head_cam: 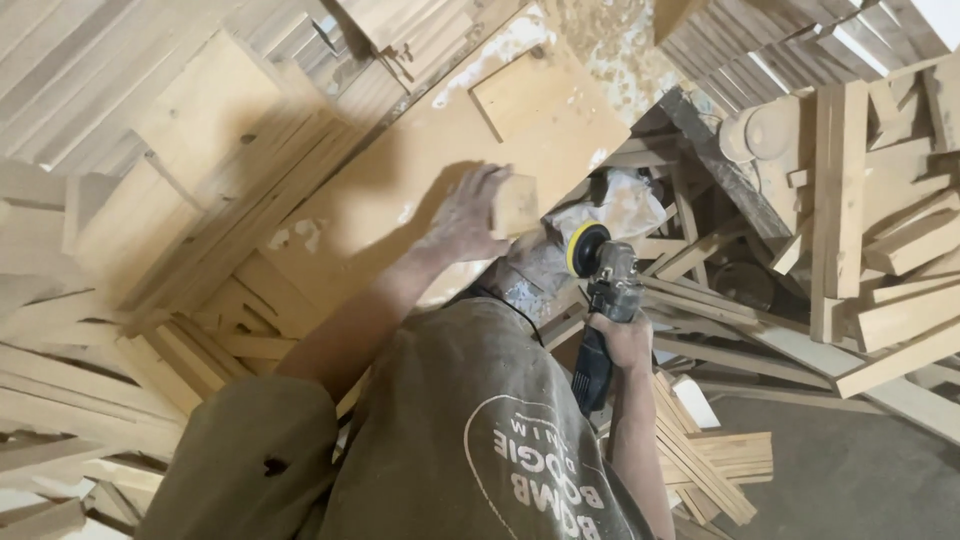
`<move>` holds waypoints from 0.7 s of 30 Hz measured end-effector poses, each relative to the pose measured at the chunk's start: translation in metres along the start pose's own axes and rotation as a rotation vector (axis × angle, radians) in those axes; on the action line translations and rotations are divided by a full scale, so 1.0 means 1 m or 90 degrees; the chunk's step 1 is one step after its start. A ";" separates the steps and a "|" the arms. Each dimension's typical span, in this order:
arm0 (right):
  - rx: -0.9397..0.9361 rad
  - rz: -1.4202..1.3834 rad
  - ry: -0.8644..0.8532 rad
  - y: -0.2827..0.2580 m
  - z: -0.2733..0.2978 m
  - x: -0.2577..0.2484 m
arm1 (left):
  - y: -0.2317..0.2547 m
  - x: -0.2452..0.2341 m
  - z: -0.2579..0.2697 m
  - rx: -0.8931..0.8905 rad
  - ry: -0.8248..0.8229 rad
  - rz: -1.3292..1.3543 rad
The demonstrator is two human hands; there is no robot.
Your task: The person uses an orbital sander to smooth the surfaces of small wooden blocks on a workbench. The person holds the wood pieces in place with their bare left foot while operating the tool with their right hand.
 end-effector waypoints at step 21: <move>-0.025 0.475 -0.129 -0.172 0.007 0.068 | -0.122 0.091 -0.001 -0.177 -0.151 -0.283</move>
Point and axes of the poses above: each hand's wrist, its own z-axis away from the middle knuckle, its own x-axis out of the palm, y = z × x, the point moved 6 cm from there along -z, towards the middle knuckle, and after that the axes turned 10 degrees about -y, right-handed, at the moved point
